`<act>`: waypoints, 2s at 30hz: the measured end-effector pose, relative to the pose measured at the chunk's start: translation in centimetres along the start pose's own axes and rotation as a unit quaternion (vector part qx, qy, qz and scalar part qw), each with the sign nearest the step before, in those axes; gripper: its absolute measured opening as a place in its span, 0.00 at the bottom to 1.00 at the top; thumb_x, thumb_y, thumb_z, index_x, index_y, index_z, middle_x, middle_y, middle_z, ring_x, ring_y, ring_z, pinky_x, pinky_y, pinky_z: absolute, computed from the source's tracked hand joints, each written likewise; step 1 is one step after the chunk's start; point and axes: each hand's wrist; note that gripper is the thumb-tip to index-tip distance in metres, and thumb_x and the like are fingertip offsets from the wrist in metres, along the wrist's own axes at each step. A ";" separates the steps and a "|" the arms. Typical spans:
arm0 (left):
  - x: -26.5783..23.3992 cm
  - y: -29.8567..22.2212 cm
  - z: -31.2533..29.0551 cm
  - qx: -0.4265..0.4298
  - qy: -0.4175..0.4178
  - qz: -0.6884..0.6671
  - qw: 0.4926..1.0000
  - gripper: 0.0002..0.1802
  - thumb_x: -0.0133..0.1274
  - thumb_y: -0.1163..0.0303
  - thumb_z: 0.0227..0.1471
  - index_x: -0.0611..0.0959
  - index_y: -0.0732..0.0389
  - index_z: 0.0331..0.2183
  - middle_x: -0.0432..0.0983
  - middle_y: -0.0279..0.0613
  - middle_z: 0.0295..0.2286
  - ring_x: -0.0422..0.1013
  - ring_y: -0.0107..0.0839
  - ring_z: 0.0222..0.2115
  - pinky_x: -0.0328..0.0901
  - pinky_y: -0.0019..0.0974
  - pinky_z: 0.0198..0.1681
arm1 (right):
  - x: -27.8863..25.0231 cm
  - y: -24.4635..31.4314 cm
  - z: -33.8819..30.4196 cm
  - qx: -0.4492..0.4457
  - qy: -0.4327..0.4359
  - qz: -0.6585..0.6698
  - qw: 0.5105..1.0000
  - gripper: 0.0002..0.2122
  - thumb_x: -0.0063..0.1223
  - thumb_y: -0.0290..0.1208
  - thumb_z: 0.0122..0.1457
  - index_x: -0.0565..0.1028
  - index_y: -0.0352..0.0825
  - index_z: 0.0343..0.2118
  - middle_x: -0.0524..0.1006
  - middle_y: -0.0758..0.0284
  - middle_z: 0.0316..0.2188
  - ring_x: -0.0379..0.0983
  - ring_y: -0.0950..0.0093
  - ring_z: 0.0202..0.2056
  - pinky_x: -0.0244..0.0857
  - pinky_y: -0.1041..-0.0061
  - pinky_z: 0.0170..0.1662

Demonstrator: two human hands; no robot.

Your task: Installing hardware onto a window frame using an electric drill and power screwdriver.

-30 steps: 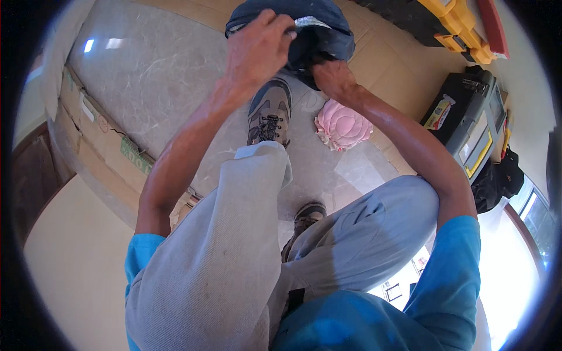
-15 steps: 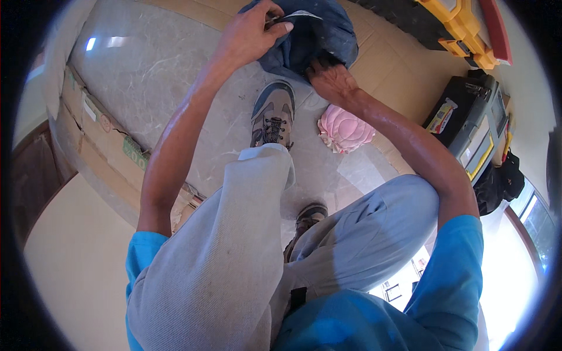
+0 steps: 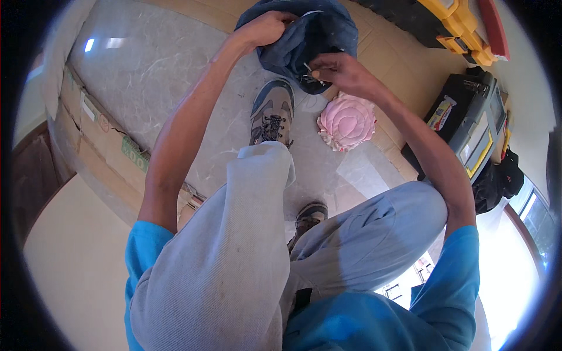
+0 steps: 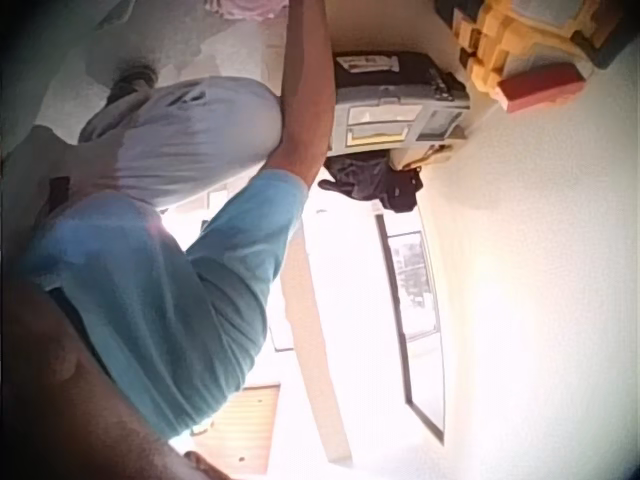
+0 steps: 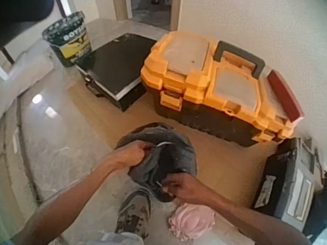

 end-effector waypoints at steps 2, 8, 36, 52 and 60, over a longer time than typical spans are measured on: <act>0.6 0.8 1.0 0.024 -0.030 -0.020 0.999 0.21 0.39 0.74 0.51 0.74 0.64 0.48 0.73 0.46 0.43 0.68 0.35 0.44 0.61 0.31 0.48 | -1.2 1.3 -0.5 0.029 0.010 0.151 0.988 0.11 0.49 0.29 0.56 0.70 0.30 0.40 0.77 0.60 0.31 0.75 0.69 0.33 0.70 0.73 0.36; 0.5 0.7 1.4 -0.036 -0.009 -0.107 0.994 0.21 0.40 0.78 0.50 0.73 0.67 0.47 0.74 0.46 0.41 0.69 0.33 0.41 0.63 0.30 0.45 | -3.0 2.1 -1.8 0.091 0.042 0.475 0.874 0.13 0.46 0.28 0.59 0.66 0.25 0.43 0.74 0.58 0.35 0.75 0.72 0.35 0.72 0.78 0.39; 1.9 -4.3 -9.9 0.079 -0.206 -0.228 0.948 0.18 0.58 0.77 0.44 0.75 0.67 0.40 0.77 0.47 0.34 0.73 0.27 0.34 0.68 0.27 0.38 | -2.5 4.1 -1.2 0.139 -0.080 0.612 0.775 0.09 0.46 0.23 0.57 0.70 0.22 0.37 0.75 0.51 0.35 0.76 0.65 0.36 0.75 0.82 0.37; 3.9 -3.4 -9.5 0.148 -0.217 -0.286 0.921 0.14 0.58 0.80 0.45 0.74 0.65 0.36 0.77 0.43 0.31 0.73 0.24 0.33 0.69 0.26 0.37 | -0.6 4.0 -1.0 0.178 0.005 0.594 0.784 0.12 0.49 0.30 0.57 0.71 0.25 0.39 0.75 0.52 0.34 0.76 0.69 0.32 0.74 0.80 0.32; 3.7 -2.9 -9.5 0.152 -0.226 -0.281 0.920 0.13 0.59 0.79 0.44 0.74 0.66 0.34 0.77 0.43 0.29 0.73 0.24 0.31 0.70 0.26 0.36 | -0.1 3.7 -0.7 0.191 0.057 0.573 0.795 0.13 0.48 0.33 0.58 0.70 0.27 0.38 0.76 0.53 0.32 0.77 0.68 0.30 0.74 0.79 0.30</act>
Point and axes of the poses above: each hand's wrist, its own z-axis towards the middle knuckle, its own x-axis out of the palm, y = z × x
